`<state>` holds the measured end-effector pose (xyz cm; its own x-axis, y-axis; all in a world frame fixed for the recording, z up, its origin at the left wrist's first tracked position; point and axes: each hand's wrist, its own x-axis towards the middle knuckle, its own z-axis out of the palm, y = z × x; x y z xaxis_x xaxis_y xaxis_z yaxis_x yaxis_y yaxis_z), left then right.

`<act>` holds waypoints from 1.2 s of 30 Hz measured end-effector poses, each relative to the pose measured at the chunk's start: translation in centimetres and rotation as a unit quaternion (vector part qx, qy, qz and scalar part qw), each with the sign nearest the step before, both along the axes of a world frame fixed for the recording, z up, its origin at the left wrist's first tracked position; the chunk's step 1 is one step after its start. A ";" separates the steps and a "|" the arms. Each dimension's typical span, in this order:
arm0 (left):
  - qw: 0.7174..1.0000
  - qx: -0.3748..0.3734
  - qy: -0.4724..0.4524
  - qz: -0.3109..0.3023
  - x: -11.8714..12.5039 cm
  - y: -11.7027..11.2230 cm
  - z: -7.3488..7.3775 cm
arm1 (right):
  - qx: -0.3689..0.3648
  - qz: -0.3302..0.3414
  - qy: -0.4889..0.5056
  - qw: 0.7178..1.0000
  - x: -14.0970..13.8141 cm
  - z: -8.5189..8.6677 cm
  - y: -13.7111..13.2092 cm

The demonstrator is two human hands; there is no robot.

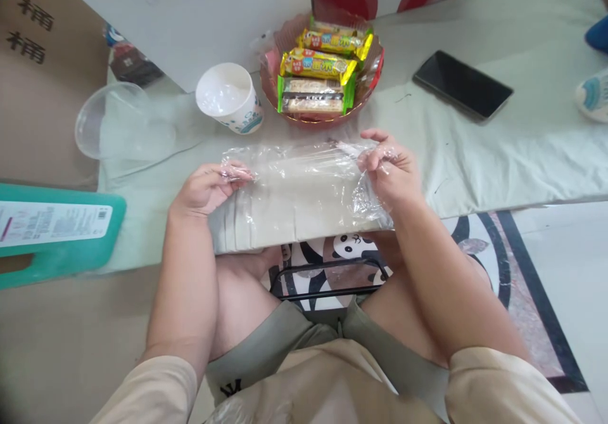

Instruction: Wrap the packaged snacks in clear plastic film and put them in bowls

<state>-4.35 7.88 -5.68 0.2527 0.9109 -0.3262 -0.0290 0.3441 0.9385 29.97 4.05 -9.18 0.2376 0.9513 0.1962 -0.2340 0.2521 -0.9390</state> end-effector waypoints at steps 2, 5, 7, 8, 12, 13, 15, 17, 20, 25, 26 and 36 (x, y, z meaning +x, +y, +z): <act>0.999 -0.006 -0.017 0.027 0.2 0.3 -0.3 | 0.000 0.003 -0.017 1.000 0.2 0.2 -0.3; 0.999 -0.003 -0.003 0.052 0.5 0.6 -0.8 | 0.013 0.017 -0.089 0.996 0.8 0.7 -0.8; 0.998 0.015 0.006 0.068 0.6 0.6 -1.0 | 0.038 0.029 -0.172 0.984 1.5 0.8 -1.1; 0.997 0.025 0.010 0.070 0.6 0.5 -1.0 | 0.051 0.031 -0.220 0.974 1.9 0.8 -1.1; 0.996 0.081 0.024 0.041 0.5 0.1 -0.9 | 0.084 0.050 -0.391 0.915 3.2 0.1 -1.4; 0.995 0.090 0.021 0.029 0.5 0.0 -0.8 | 0.090 0.055 -0.419 0.902 3.4 -0.1 -1.5; 0.996 0.089 0.010 0.010 0.5 -0.1 -0.7 | 0.100 0.058 -0.454 0.883 3.7 -0.4 -1.6; 0.997 0.075 0.000 0.001 0.5 -0.3 -0.6 | 0.101 0.029 -0.462 0.881 3.9 -0.5 -1.7; 0.998 0.054 -0.012 0.006 0.6 -0.5 -0.4 | 0.092 -0.070 -0.431 0.895 3.8 0.1 -1.8; 0.999 0.026 -0.004 0.035 1.2 -0.4 -0.4 | 0.175 -0.098 -0.445 0.873 1.2 2.2 -2.5; 0.999 0.029 0.009 0.040 1.4 -0.3 -0.5 | 0.188 -0.059 -0.471 0.860 0.2 2.4 -2.8; 0.989 0.076 0.112 0.054 2.5 0.1 -1.5 | 0.217 0.031 -0.603 0.767 -4.5 -0.2 -4.1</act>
<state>-1.83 7.96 -7.14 0.0889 0.9713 -0.2208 0.1559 0.2054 0.9662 25.50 -0.04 -9.38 -0.4084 0.7364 0.5394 0.7148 0.6255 -0.3128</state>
